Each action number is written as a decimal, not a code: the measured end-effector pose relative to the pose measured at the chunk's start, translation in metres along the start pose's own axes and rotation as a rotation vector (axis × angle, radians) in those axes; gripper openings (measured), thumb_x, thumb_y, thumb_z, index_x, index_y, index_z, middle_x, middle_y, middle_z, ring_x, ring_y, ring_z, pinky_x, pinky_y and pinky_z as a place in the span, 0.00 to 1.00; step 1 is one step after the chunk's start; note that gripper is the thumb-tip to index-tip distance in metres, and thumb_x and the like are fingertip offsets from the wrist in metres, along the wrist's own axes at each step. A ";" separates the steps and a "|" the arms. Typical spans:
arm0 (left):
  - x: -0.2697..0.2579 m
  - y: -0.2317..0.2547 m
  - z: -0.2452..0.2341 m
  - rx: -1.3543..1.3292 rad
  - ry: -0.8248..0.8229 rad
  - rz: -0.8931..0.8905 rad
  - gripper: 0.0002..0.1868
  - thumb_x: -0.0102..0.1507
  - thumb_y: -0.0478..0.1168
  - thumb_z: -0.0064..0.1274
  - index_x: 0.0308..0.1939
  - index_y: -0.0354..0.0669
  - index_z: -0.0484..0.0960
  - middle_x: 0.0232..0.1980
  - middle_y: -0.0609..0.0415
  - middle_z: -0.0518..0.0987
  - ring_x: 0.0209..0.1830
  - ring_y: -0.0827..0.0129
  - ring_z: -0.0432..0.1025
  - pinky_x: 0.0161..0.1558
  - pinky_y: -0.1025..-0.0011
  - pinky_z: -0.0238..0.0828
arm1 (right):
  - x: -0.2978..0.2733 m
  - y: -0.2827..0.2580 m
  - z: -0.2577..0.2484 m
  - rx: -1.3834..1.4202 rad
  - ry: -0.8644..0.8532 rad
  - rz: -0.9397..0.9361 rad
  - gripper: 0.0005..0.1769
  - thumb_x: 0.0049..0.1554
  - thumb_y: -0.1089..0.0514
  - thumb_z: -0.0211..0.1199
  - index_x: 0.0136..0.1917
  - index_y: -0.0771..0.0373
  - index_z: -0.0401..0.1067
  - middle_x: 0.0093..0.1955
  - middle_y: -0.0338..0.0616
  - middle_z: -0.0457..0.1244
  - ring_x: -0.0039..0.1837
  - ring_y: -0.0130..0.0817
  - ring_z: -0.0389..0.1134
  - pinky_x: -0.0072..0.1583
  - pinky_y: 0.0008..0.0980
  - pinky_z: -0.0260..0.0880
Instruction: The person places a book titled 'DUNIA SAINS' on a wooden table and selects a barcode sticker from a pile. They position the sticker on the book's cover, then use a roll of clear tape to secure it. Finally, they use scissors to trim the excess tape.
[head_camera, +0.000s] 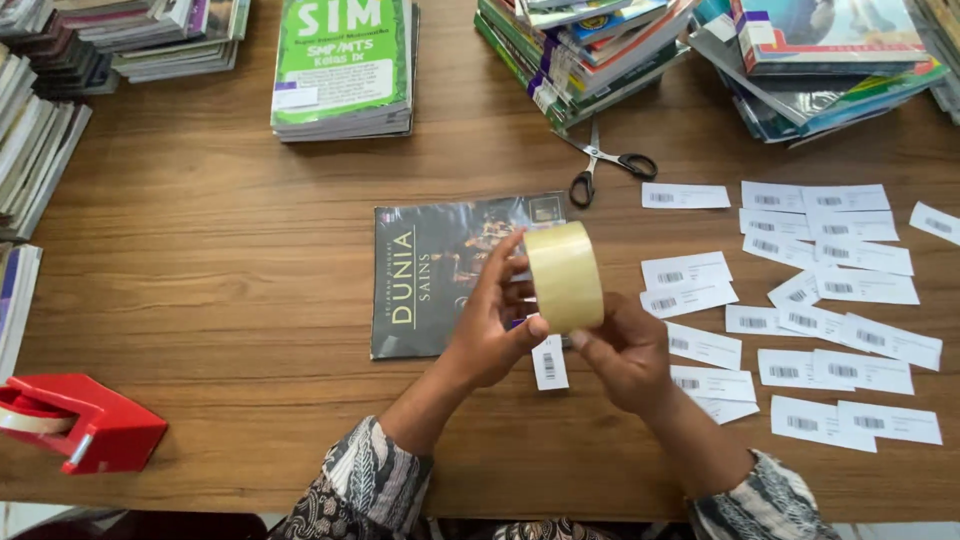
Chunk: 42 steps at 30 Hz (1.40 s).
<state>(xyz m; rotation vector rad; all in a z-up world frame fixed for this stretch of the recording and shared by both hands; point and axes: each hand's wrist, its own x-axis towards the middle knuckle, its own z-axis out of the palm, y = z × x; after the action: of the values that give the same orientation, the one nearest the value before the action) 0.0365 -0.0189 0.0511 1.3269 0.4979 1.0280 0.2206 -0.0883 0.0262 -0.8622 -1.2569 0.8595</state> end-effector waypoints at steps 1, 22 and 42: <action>0.000 0.000 0.005 0.001 0.003 0.006 0.66 0.54 0.66 0.67 0.82 0.40 0.45 0.66 0.38 0.67 0.60 0.51 0.72 0.58 0.54 0.74 | 0.001 -0.001 0.001 0.000 -0.006 -0.004 0.13 0.52 0.70 0.65 0.52 0.74 0.74 0.46 0.56 0.71 0.50 0.43 0.74 0.55 0.47 0.75; -0.003 0.019 0.004 0.677 -0.002 0.655 0.59 0.57 0.50 0.71 0.83 0.49 0.46 0.84 0.34 0.47 0.83 0.37 0.49 0.77 0.42 0.54 | 0.004 -0.008 0.000 0.191 -0.018 0.014 0.11 0.52 0.72 0.64 0.50 0.77 0.72 0.41 0.54 0.68 0.46 0.33 0.70 0.50 0.37 0.75; 0.002 -0.001 -0.001 0.633 0.051 0.781 0.57 0.53 0.37 0.66 0.78 0.30 0.46 0.71 0.32 0.68 0.72 0.35 0.65 0.65 0.51 0.71 | 0.003 -0.014 -0.010 0.179 -0.117 0.005 0.12 0.53 0.71 0.62 0.52 0.75 0.73 0.46 0.54 0.70 0.54 0.39 0.72 0.58 0.44 0.73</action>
<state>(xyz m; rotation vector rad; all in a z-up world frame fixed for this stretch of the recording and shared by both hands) 0.0375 -0.0165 0.0509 2.1536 0.3501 1.6198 0.2313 -0.0918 0.0392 -0.6803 -1.2582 1.0220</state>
